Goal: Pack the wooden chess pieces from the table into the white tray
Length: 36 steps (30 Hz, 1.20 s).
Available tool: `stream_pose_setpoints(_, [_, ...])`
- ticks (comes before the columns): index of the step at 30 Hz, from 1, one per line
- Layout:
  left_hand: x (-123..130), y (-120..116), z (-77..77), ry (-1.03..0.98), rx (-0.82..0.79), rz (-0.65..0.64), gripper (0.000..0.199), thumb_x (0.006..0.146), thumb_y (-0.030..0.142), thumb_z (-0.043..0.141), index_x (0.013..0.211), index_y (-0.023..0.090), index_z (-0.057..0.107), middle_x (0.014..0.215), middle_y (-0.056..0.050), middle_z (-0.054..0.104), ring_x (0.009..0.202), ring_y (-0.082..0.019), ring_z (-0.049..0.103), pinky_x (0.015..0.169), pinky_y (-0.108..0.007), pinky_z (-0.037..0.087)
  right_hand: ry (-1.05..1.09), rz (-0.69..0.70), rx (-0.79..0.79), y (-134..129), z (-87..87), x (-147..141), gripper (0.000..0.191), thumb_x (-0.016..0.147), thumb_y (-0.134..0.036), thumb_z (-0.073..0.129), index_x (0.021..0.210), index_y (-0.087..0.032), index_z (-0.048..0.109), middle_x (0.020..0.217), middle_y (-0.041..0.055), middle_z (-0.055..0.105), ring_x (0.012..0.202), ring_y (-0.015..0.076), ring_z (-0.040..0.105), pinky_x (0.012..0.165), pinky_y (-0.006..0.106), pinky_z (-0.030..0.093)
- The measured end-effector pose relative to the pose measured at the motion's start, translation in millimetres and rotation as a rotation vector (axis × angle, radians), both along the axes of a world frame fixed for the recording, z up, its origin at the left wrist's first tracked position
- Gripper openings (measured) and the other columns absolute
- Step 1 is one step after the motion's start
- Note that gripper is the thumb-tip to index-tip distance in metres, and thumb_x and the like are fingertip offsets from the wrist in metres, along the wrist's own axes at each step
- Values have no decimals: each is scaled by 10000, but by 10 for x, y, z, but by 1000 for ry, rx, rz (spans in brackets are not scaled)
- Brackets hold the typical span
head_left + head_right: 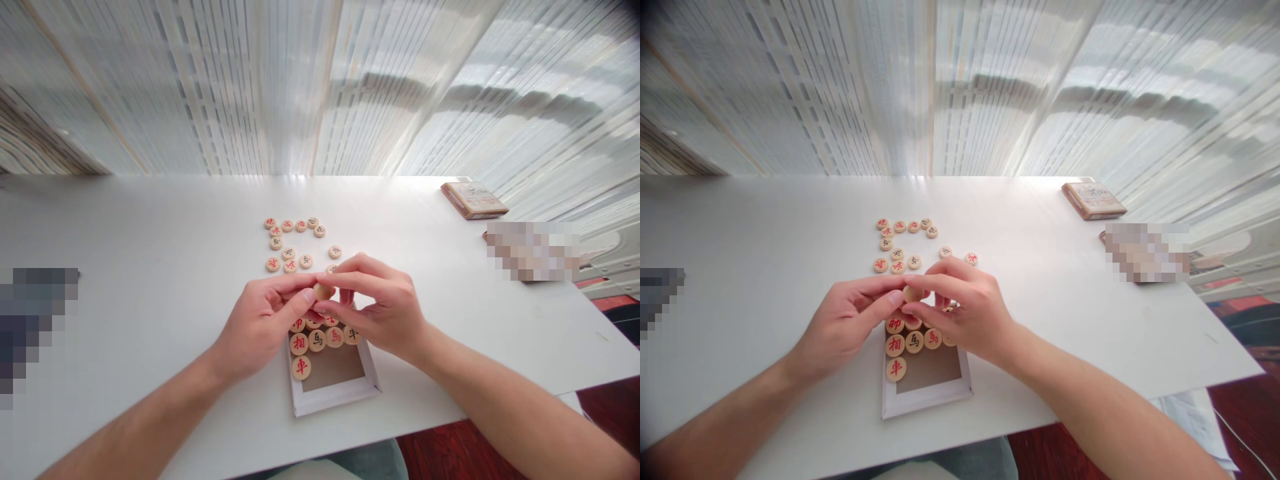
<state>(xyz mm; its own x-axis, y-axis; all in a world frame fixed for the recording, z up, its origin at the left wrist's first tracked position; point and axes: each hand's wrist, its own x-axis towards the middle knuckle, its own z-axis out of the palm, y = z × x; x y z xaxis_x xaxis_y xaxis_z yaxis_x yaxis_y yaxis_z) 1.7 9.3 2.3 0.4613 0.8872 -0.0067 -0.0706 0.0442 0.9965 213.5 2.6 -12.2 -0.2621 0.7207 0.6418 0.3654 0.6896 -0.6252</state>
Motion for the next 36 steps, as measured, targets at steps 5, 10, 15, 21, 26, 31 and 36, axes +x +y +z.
stream_pose_setpoints(5, [19,-3,13,-41,-64,25,260,1024,305,735,1224,198,863,985,-73,879,877,-221,849,851,-315,722,172,56,-209,-7,17,-12,200,911,-235,886,1108,-233,852,931,50,761,643,128,688,576,281,618])
stream_pose_setpoints(10, [19,2,0,-58,-56,48,224,966,284,804,1155,197,887,965,-75,884,815,-219,850,839,-330,732,349,69,-446,-18,52,-47,184,828,-304,962,958,-220,865,817,37,761,632,137,673,566,284,590])
stream_pose_setpoints(15, [25,-12,20,-47,-64,65,185,933,289,850,1079,188,903,916,-82,883,795,-224,852,777,-304,739,530,131,-635,-26,108,-67,194,759,-311,1016,871,-226,883,764,31,786,688,168,729,598,287,637])
stream_pose_setpoints(21, [28,-19,23,-119,-71,101,216,929,288,868,1119,186,886,915,-82,884,793,-218,860,801,-309,743,601,205,-804,-19,139,-36,189,833,-338,969,982,-241,906,841,43,829,699,153,755,640,281,664])
stream_pose_setpoints(26, [8,-11,-19,-122,-131,156,307,912,324,890,1181,179,867,899,-91,882,802,-246,868,793,-343,752,622,198,-871,-9,117,-23,278,789,-325,998,1035,-241,899,825,42,843,742,180,798,728,322,704])
stream_pose_setpoints(31, [7,-10,-36,-152,-200,162,294,877,338,925,1132,198,886,923,-91,884,782,-240,868,772,-330,755,574,167,-810,-15,103,-34,337,720,-280,1033,1023,-235,892,894,57,864,818,223,831,770,356,731])
stream_pose_setpoints(36, [16,-12,-16,-174,-215,157,226,854,338,947,1046,226,907,895,-67,884,770,-214,862,756,-285,747,499,125,-708,-43,84,-46,368,684,-235,1050,1018,-237,896,887,51,863,756,195,810,697,293,713])
